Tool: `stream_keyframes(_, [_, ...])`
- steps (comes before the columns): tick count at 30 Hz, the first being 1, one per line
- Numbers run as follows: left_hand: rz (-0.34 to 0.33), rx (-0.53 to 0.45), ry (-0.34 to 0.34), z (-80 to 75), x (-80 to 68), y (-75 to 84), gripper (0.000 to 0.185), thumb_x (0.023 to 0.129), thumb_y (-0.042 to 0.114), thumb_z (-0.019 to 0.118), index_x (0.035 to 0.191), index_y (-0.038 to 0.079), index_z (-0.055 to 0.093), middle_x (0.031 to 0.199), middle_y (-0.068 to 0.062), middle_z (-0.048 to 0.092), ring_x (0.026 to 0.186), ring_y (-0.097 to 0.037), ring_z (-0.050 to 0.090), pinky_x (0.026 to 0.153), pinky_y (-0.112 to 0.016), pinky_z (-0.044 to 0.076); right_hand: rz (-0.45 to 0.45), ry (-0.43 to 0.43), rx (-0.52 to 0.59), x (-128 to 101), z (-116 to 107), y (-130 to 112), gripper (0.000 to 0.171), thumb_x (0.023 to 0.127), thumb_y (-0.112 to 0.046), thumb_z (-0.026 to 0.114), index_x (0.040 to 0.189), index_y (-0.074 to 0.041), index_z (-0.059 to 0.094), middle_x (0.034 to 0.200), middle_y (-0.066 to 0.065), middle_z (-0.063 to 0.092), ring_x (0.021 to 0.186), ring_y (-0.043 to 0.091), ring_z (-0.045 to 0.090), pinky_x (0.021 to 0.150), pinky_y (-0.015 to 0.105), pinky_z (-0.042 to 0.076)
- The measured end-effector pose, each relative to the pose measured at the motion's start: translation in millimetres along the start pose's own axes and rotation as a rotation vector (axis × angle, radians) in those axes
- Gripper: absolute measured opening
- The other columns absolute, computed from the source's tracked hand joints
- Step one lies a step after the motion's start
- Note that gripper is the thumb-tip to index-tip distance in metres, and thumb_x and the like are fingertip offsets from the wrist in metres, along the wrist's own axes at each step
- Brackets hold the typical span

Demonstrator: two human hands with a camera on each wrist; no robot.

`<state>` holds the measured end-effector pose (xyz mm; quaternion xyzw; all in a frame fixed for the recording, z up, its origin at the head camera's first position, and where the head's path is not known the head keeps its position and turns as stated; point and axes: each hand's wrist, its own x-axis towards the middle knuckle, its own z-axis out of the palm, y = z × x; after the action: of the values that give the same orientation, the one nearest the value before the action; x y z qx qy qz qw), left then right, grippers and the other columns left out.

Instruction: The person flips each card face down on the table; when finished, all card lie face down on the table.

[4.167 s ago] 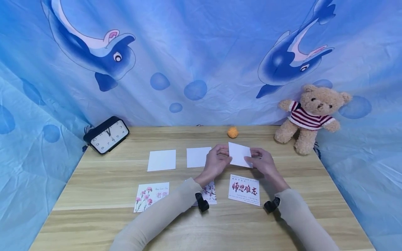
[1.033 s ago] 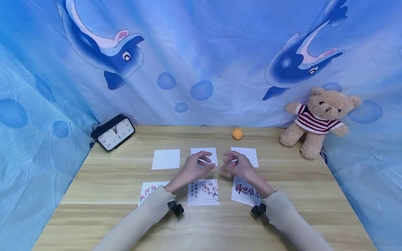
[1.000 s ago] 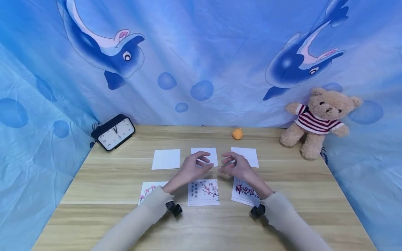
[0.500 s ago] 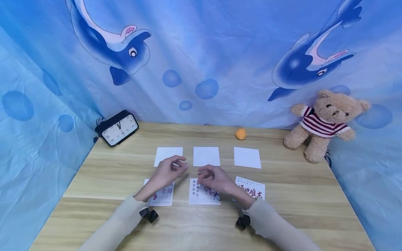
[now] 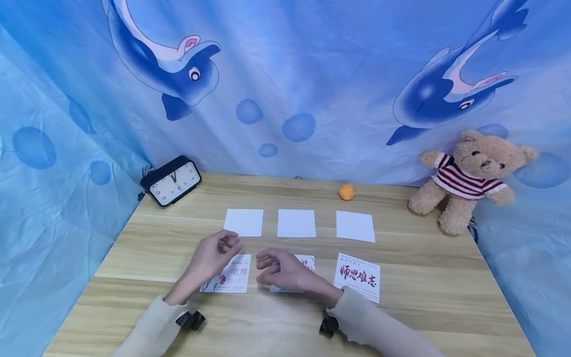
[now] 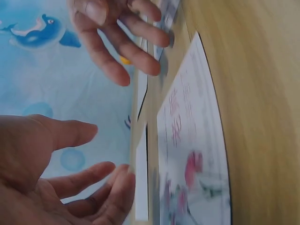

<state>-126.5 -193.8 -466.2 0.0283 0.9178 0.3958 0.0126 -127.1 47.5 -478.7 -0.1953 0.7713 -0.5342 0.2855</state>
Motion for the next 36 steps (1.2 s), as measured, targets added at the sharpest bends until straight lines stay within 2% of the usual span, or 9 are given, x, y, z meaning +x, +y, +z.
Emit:
stream_keyframes(5, [-0.067,0.088,0.035,-10.8,-14.1,-7.2,0.032,0.097,0.029,0.075,0.119,0.006,0.072,0.109,-0.01,0.074,0.097,-0.023,0.069,0.088,-0.041,0.058,0.023,-0.023,0.037,1,10,-6,0.061,0.091,-0.018,0.08,0.145,-0.008,0.054,0.14,0.015,0.065,0.117,0.025,0.072,0.099,0.031,0.06])
stream_keyframes(10, [-0.143,0.195,0.023,-16.9,-27.2,-14.9,0.042,0.097,0.038,0.072,0.124,0.006,0.07,0.118,-0.015,0.07,0.101,-0.025,0.063,0.083,-0.039,0.052,0.02,-0.026,0.054,2,17,-7,0.067,0.092,-0.02,0.08,0.15,-0.009,0.049,0.146,0.014,0.062,0.124,0.026,0.068,0.105,0.032,0.057])
stream_keyframes(13, [-0.182,0.221,0.015,-19.0,-32.7,-18.9,0.048,0.098,0.042,0.07,0.127,0.004,0.067,0.121,-0.019,0.069,0.105,-0.03,0.065,0.084,-0.044,0.054,0.024,-0.031,0.067,2,19,-8,0.071,0.091,-0.02,0.08,0.153,-0.009,0.046,0.149,0.014,0.059,0.127,0.027,0.067,0.105,0.031,0.057])
stream_keyframes(17, [-0.229,0.213,0.005,-21.6,-38.2,-19.7,0.056,0.098,0.047,0.069,0.133,0.004,0.063,0.124,-0.024,0.07,0.106,-0.032,0.068,0.085,-0.049,0.056,0.036,-0.035,0.115,2,22,-9,0.076,0.091,-0.017,0.079,0.155,-0.006,0.042,0.155,0.017,0.053,0.132,0.031,0.063,0.101,0.03,0.06])
stream_keyframes(23, [-0.266,0.168,0.001,-21.5,-46.9,-15.9,0.066,0.097,0.051,0.07,0.14,0.002,0.058,0.122,-0.02,0.073,0.095,-0.021,0.072,0.073,-0.034,0.056,0.054,-0.032,0.232,-2,24,-8,0.078,0.092,-0.013,0.078,0.158,-0.004,0.037,0.16,0.019,0.047,0.139,0.036,0.057,0.099,0.036,0.062])
stream_keyframes(27, [-0.261,0.151,0.018,-19.9,-50.1,-14.2,0.067,0.097,0.052,0.07,0.14,0.002,0.057,0.122,-0.021,0.073,0.095,-0.023,0.074,0.075,-0.036,0.059,0.067,-0.029,0.309,-2,24,-5,0.081,0.092,-0.013,0.078,0.159,-0.004,0.035,0.162,0.018,0.045,0.143,0.035,0.053,0.103,0.039,0.06])
stream_keyframes(31, [-0.287,0.145,0.027,-18.1,-52.3,-13.6,0.066,0.097,0.051,0.07,0.142,0.004,0.056,0.126,-0.023,0.072,0.099,-0.026,0.075,0.077,-0.038,0.061,0.088,-0.023,0.39,-3,25,-4,0.08,0.09,-0.011,0.078,0.157,-0.005,0.037,0.161,0.016,0.046,0.144,0.035,0.052,0.108,0.041,0.057])
stream_keyframes(34, [-0.305,0.15,0.026,-16.2,-53.6,-12.7,0.064,0.097,0.05,0.07,0.141,0.006,0.057,0.128,-0.022,0.071,0.101,-0.026,0.074,0.079,-0.038,0.06,0.109,-0.013,0.473,-2,26,-4,0.077,0.088,-0.007,0.077,0.155,-0.003,0.039,0.16,0.018,0.046,0.142,0.037,0.052,0.105,0.043,0.059])
stream_keyframes(36, [-0.288,0.154,0.025,-15.0,-53.6,-11.8,0.063,0.097,0.05,0.07,0.139,0.005,0.059,0.127,-0.023,0.07,0.101,-0.026,0.073,0.079,-0.039,0.059,0.116,-0.005,0.511,-2,26,-4,0.076,0.088,-0.005,0.076,0.154,-0.002,0.039,0.16,0.02,0.045,0.142,0.038,0.052,0.102,0.044,0.061])
